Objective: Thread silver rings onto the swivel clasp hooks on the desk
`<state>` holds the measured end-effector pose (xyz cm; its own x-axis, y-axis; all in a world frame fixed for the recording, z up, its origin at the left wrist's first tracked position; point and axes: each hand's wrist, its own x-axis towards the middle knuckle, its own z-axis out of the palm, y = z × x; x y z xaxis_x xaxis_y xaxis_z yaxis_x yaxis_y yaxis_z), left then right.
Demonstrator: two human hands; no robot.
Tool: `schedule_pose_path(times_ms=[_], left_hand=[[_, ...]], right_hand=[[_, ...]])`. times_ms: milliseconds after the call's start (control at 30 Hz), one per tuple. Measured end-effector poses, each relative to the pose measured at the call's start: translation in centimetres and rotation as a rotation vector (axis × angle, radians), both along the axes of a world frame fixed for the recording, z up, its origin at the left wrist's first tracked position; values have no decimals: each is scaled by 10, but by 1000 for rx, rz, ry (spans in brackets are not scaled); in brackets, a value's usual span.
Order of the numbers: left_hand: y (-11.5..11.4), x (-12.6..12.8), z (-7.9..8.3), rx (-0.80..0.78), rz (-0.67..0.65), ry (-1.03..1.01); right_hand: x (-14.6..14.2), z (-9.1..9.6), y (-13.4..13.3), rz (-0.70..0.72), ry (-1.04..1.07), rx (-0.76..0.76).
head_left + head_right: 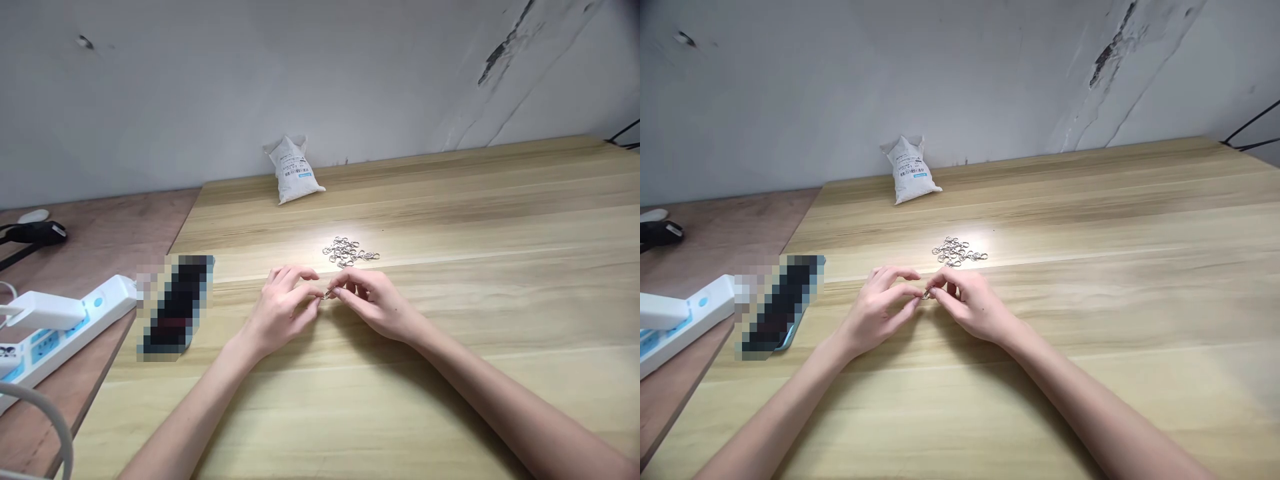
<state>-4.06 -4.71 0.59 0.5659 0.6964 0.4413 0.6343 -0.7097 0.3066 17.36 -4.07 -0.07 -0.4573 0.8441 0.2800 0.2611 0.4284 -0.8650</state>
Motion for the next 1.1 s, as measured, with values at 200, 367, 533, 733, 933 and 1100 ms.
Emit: schedule_pose_path(times_ms=[200,367,533,733,933,1100], left_hand=[[-1,0,0,-98,4,-46],[-1,0,-1,-314,18,-178],[-1,-3,1,-400,71,-274],[0,0,1,-103,28,39],[-3,4,2,-17,33,179],[-3,-1,3,-149,58,39]], right_hand=[[-1,2,-3,-8,85,-97],[-3,4,-4,-8,131,-120],[1,1,-1,-22,63,-24],[1,-3,0,-13,-249,504],[-8,3,-3,-25,-338,775],[-4,5,-3,-105,-280,713]])
